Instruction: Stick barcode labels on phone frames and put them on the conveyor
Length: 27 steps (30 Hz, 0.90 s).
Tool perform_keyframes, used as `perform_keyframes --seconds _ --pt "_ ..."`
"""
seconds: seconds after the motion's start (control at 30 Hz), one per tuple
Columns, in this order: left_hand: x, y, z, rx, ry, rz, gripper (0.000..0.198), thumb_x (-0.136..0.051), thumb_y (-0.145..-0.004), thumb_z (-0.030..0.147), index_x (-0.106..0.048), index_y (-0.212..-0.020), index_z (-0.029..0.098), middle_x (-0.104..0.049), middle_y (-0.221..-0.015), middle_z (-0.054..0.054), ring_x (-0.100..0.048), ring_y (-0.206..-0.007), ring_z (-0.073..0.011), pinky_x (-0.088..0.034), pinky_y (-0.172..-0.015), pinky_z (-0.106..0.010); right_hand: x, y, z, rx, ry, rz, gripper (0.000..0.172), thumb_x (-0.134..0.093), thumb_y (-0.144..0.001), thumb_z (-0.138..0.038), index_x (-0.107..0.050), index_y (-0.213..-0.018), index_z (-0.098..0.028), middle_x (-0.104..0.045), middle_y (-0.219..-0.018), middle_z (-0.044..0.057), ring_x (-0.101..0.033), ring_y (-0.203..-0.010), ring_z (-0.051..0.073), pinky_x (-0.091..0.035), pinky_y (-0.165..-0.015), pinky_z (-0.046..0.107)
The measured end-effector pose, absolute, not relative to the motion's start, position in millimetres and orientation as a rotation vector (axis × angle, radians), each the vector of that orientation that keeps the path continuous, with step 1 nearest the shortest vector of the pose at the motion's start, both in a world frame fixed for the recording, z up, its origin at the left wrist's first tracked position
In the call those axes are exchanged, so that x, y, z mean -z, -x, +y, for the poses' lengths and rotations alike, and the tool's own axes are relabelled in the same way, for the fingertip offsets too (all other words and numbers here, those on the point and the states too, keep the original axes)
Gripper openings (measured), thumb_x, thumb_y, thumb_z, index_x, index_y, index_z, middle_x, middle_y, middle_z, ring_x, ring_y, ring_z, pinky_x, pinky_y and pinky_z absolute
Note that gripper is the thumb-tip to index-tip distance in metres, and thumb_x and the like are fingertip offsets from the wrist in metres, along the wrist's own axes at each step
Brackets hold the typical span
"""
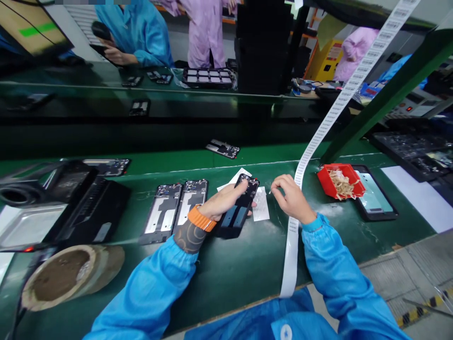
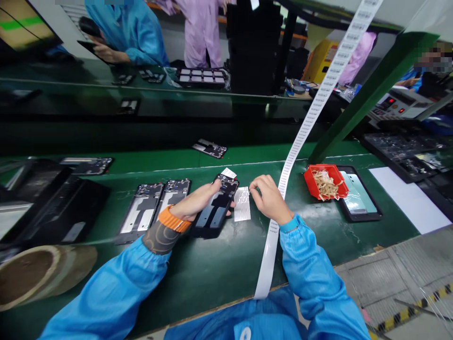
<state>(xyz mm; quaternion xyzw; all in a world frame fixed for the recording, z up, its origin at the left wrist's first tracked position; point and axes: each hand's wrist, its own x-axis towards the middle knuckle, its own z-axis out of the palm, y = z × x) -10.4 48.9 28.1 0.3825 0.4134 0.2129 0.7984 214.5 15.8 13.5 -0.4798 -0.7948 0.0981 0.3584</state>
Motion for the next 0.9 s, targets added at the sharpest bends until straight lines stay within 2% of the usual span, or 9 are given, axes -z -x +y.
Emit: perform_keyframes --seconds 0.17,0.3,0.37,0.43,0.5,0.6,0.73,0.83,0.9 --pt "-28.5 13.0 43.6 -0.366 -0.604 0.465 0.099 -0.033 -0.076 0.089 -0.056 -0.13 0.009 -0.072 -0.093 -0.019 -0.072 -0.077 -0.0312 -0.057 -0.067 -0.042 -15.3 -215.5 14.6 -0.137 1.211 -2.138 0.011 -0.047 -0.094 -0.015 -0.055 -0.088 -0.021 -0.058 -0.092 0.008 -0.052 -0.089 0.024 -0.045 -0.081 0.04" --pt "-22.6 4.1 39.7 -0.443 -0.453 0.3 0.103 -0.026 -0.078 0.089 -0.052 -0.136 0.008 -0.071 -0.102 -0.02 -0.071 -0.085 -0.0309 -0.056 -0.073 -0.044 -13.9 -212.4 12.3 -0.103 1.206 -1.958 0.008 -0.051 -0.092 -0.017 -0.057 -0.093 -0.021 -0.059 -0.096 0.009 -0.055 -0.094 0.024 -0.047 -0.083 0.042" --pt "-19.6 1.2 38.9 -0.482 -0.416 0.246 0.105 -0.028 -0.076 0.09 -0.051 -0.137 0.008 -0.071 -0.101 -0.02 -0.071 -0.083 -0.0304 -0.055 -0.072 -0.044 -13.3 -209.1 10.9 -0.242 1.226 -1.763 0.014 -0.054 -0.091 -0.021 -0.057 -0.105 -0.021 -0.059 -0.101 0.009 -0.057 -0.091 0.022 -0.049 -0.081 0.04" --pt "-17.5 -0.4 37.6 -0.519 -0.411 0.209 0.107 -0.031 -0.074 0.091 -0.052 -0.137 0.008 -0.071 -0.099 -0.018 -0.07 -0.08 -0.0299 -0.055 -0.072 -0.043 -12.8 -204.3 9.9 -0.536 1.237 -1.526 0.024 -0.056 -0.09 -0.028 -0.055 -0.113 -0.021 -0.06 -0.098 0.006 -0.059 -0.081 0.018 -0.052 -0.072 0.035" --pt "-16.8 -1.8 35.3 -0.555 -0.427 0.203 0.108 -0.034 -0.072 0.092 -0.052 -0.137 0.008 -0.072 -0.097 -0.017 -0.07 -0.08 -0.0294 -0.055 -0.073 -0.042 -12.3 -198.7 9.6 -0.892 1.199 -1.309 0.025 -0.058 -0.089 -0.038 -0.057 -0.107 -0.02 -0.061 -0.086 0.003 -0.057 -0.068 0.014 -0.05 -0.059 0.03" --pt "-18.7 -4.8 30.4 -0.588 -0.479 0.238 0.107 -0.036 -0.072 0.092 -0.052 -0.138 0.009 -0.072 -0.096 -0.016 -0.07 -0.079 -0.0291 -0.055 -0.072 -0.041 -11.6 -191.5 10.0 -1.195 1.126 -1.099 0.027 -0.064 -0.084 -0.045 -0.061 -0.086 -0.018 -0.06 -0.075 0.0 -0.05 -0.056 0.009 -0.043 -0.048 0.023" --pt "-26.4 -8.3 27.3 -0.617 -0.532 0.349 0.101 -0.029 -0.077 0.089 -0.057 -0.133 0.01 -0.072 -0.092 -0.016 -0.07 -0.077 -0.0279 -0.055 -0.068 -0.038 -11.2 -191.2 9.4 -1.165 1.147 -0.996 0.029 -0.073 -0.077 -0.043 -0.058 -0.073 -0.018 -0.049 -0.055 -0.006 -0.04 -0.046 0.007 -0.032 -0.041 0.02" --pt "-31.1 -10.9 29.6 -0.649 -0.493 0.478 0.083 -0.029 -0.087 0.078 -0.065 -0.12 0.011 -0.071 -0.083 -0.013 -0.068 -0.069 -0.0237 -0.054 -0.063 -0.034 -15.7 -194.2 4.0 -1.087 1.164 -1.105 0.029 -0.071 -0.08 -0.044 -0.056 -0.073 -0.019 -0.047 -0.052 -0.007 -0.041 -0.044 0.008 -0.033 -0.042 0.021" --pt "-30.9 -14.6 31.2 -0.66 -0.45 0.549 0.066 -0.037 -0.091 0.067 -0.069 -0.106 0.012 -0.07 -0.075 -0.01 -0.066 -0.062 -0.0199 -0.053 -0.059 -0.031 -21.5 -192.8 -2.1 -1.126 1.151 -1.299 0.028 -0.066 -0.084 -0.044 -0.056 -0.074 -0.019 -0.05 -0.054 -0.005 -0.044 -0.046 0.009 -0.036 -0.045 0.022"
